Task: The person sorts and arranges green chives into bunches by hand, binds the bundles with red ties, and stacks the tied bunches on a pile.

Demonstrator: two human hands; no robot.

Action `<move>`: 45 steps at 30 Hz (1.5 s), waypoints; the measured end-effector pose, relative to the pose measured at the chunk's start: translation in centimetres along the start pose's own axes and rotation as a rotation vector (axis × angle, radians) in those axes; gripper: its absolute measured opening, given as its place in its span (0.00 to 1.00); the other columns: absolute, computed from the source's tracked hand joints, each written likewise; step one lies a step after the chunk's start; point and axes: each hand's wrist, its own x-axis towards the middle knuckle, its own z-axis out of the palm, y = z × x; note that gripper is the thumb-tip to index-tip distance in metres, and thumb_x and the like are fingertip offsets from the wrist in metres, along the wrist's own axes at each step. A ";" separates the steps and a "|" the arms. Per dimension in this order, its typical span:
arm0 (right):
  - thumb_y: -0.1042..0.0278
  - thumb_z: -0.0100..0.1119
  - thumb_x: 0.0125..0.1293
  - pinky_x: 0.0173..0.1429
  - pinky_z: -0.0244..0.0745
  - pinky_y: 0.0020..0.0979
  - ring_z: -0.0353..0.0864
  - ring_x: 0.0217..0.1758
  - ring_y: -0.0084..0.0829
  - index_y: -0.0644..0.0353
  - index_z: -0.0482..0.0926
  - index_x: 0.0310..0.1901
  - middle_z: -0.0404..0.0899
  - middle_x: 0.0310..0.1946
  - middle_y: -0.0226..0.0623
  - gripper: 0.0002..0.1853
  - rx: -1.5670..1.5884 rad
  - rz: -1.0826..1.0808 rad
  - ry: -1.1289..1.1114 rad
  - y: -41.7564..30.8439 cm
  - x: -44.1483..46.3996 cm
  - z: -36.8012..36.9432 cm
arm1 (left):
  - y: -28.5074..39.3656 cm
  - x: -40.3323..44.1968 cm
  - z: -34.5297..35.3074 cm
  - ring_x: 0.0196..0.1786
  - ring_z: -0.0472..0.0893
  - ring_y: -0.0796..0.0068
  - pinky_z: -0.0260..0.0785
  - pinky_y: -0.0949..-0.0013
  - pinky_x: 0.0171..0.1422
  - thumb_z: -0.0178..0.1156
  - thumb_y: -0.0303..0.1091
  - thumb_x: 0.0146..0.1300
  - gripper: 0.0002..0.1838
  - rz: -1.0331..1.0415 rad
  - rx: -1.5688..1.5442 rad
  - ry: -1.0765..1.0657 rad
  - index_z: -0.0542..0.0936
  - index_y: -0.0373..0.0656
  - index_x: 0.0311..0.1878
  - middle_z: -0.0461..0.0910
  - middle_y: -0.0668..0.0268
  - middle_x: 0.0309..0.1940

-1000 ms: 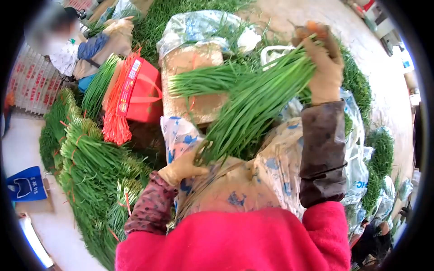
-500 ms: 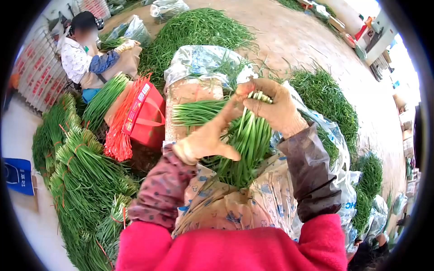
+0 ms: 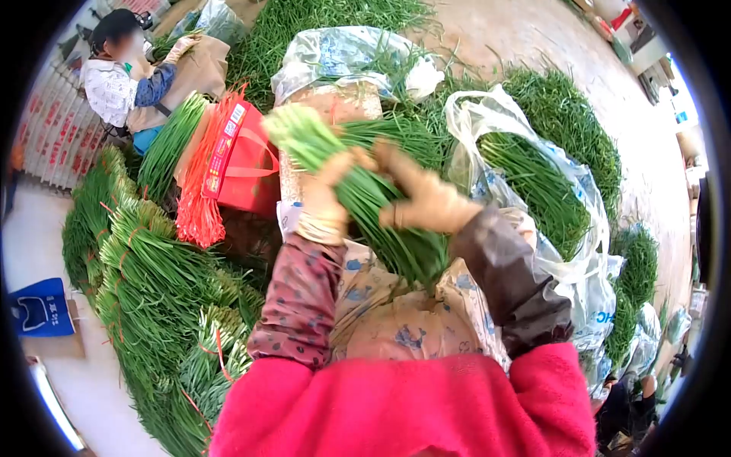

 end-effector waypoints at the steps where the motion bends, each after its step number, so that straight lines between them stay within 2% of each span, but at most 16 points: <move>1: 0.56 0.70 0.54 0.64 0.70 0.35 0.79 0.55 0.42 0.56 0.46 0.75 0.75 0.56 0.57 0.53 -0.094 0.328 -0.289 -1.4 -1.1 0.2 | 0.9 1.3 -2.6 0.38 0.81 0.67 0.75 0.64 0.47 0.58 0.37 0.63 0.11 0.047 -0.044 0.065 0.79 0.38 0.40 0.81 0.62 0.36; 3: 0.57 0.68 0.52 0.58 0.73 0.36 0.81 0.53 0.41 0.52 0.69 0.65 0.81 0.50 0.47 0.36 -0.086 0.399 -0.416 3.5 -3.0 2.0 | 3.4 1.8 -5.5 0.42 0.78 0.66 0.73 0.61 0.53 0.57 0.38 0.64 0.12 0.182 -0.167 0.081 0.77 0.39 0.43 0.78 0.63 0.34; 6: 0.56 0.65 0.50 0.55 0.74 0.40 0.80 0.53 0.45 0.53 0.76 0.57 0.82 0.47 0.47 0.30 -0.372 0.594 -0.580 7.6 -5.7 1.1 | 5.6 1.2 -9.4 0.43 0.78 0.70 0.69 0.58 0.60 0.61 0.32 0.61 0.24 0.363 -0.260 -0.036 0.71 0.43 0.60 0.76 0.66 0.39; 9: 0.56 0.65 0.54 0.59 0.74 0.40 0.78 0.57 0.46 0.56 0.74 0.59 0.79 0.53 0.47 0.30 -0.453 0.780 -0.320 7.8 -6.5 -1.7 | 6.6 0.6 -12.0 0.44 0.77 0.72 0.68 0.58 0.61 0.61 0.34 0.60 0.26 0.443 -0.194 0.044 0.70 0.42 0.62 0.75 0.67 0.38; 10: 0.58 0.65 0.55 0.57 0.75 0.40 0.79 0.56 0.46 0.57 0.74 0.58 0.79 0.53 0.47 0.28 -0.546 0.538 -0.050 8.0 -6.7 -1.9 | 6.8 0.5 -12.5 0.44 0.77 0.72 0.68 0.59 0.61 0.61 0.34 0.60 0.27 0.444 -0.176 0.040 0.69 0.42 0.62 0.75 0.67 0.38; 13: 0.60 0.64 0.60 0.51 0.76 0.37 0.82 0.49 0.44 0.58 0.74 0.56 0.81 0.47 0.49 0.23 -0.387 0.432 0.222 5.4 -4.2 -4.3 | 6.7 0.1 -13.2 0.44 0.76 0.72 0.68 0.59 0.61 0.61 0.35 0.60 0.28 0.441 -0.147 0.071 0.68 0.43 0.64 0.74 0.67 0.39; 17: 0.60 0.65 0.61 0.60 0.75 0.31 0.80 0.56 0.34 0.60 0.71 0.62 0.79 0.54 0.43 0.28 0.011 0.063 0.301 0.3 -0.2 -2.5 | 6.1 0.0 -12.5 0.44 0.76 0.72 0.68 0.58 0.60 0.61 0.34 0.60 0.30 0.389 -0.111 0.020 0.66 0.45 0.66 0.74 0.66 0.41; 18: 0.74 0.63 0.61 0.60 0.76 0.30 0.78 0.58 0.31 0.62 0.64 0.67 0.74 0.60 0.44 0.32 0.016 -0.011 0.261 -1.9 0.5 -1.6 | 6.0 0.0 -11.7 0.44 0.76 0.71 0.68 0.58 0.60 0.61 0.34 0.60 0.30 0.358 -0.075 0.018 0.66 0.47 0.66 0.73 0.65 0.41; 19: 0.73 0.65 0.60 0.63 0.75 0.32 0.75 0.63 0.35 0.64 0.58 0.70 0.68 0.65 0.48 0.38 0.099 -0.089 0.232 -2.3 1.5 -0.1 | 5.8 -0.1 -10.5 0.43 0.76 0.68 0.70 0.57 0.57 0.62 0.32 0.58 0.32 0.320 -0.042 0.056 0.64 0.49 0.67 0.74 0.63 0.41; 22: 0.53 0.77 0.44 0.65 0.68 0.42 0.73 0.62 0.45 0.72 0.53 0.70 0.68 0.62 0.56 0.57 -0.294 -0.138 0.205 -3.5 4.3 4.7 | 4.3 -0.3 -6.8 0.44 0.75 0.67 0.70 0.58 0.55 0.63 0.31 0.56 0.33 0.293 0.068 0.034 0.64 0.44 0.66 0.74 0.62 0.40; 27: 0.66 0.67 0.48 0.52 0.74 0.45 0.79 0.50 0.49 0.56 0.51 0.71 0.77 0.47 0.51 0.49 -0.147 0.063 0.107 -0.4 3.2 9.9 | -0.7 -2.5 -5.0 0.46 0.79 0.66 0.73 0.61 0.58 0.58 0.23 0.61 0.26 0.226 -0.197 0.257 0.67 0.41 0.63 0.78 0.60 0.42; 31: 0.71 0.59 0.54 0.40 0.77 0.46 0.83 0.36 0.51 0.53 0.57 0.70 0.81 0.30 0.50 0.39 -0.127 0.303 -0.168 3.4 1.3 9.8 | -6.9 -3.7 -8.3 0.54 0.77 0.60 0.71 0.57 0.61 0.58 0.32 0.66 0.20 -0.061 -0.171 0.410 0.69 0.40 0.60 0.78 0.57 0.51; 35: 0.73 0.57 0.54 0.36 0.78 0.44 0.83 0.34 0.48 0.60 0.68 0.58 0.81 0.29 0.47 0.26 -0.380 0.185 -0.118 5.6 3.9 6.2 | -8.2 -3.9 -8.0 0.69 0.64 0.65 0.62 0.54 0.67 0.66 0.50 0.60 0.36 -0.253 -0.036 0.140 0.65 0.47 0.67 0.68 0.66 0.64; 37: 0.74 0.58 0.53 0.33 0.77 0.42 0.84 0.33 0.45 0.62 0.70 0.53 0.81 0.27 0.45 0.22 -0.535 0.001 0.099 6.2 6.0 4.8 | -8.5 -3.0 -7.9 0.67 0.65 0.69 0.63 0.58 0.64 0.68 0.49 0.59 0.43 -0.305 0.172 0.072 0.58 0.45 0.72 0.68 0.64 0.63; 43: 0.69 0.51 0.61 0.35 0.77 0.40 0.85 0.32 0.40 0.55 0.75 0.47 0.83 0.27 0.38 0.12 -0.748 -0.203 0.143 10.5 14.7 3.2 | -9.0 -1.4 -8.9 0.59 0.72 0.71 0.68 0.71 0.59 0.70 0.31 0.56 0.45 -0.414 0.278 0.018 0.54 0.40 0.73 0.68 0.60 0.63; 45: 0.70 0.51 0.61 0.46 0.75 0.42 0.83 0.47 0.38 0.52 0.75 0.48 0.83 0.41 0.37 0.13 -0.787 -0.112 0.080 12.2 16.4 4.5 | -8.9 -1.1 -9.5 0.59 0.72 0.70 0.68 0.70 0.60 0.71 0.29 0.54 0.46 -0.386 0.469 0.021 0.54 0.40 0.73 0.69 0.60 0.62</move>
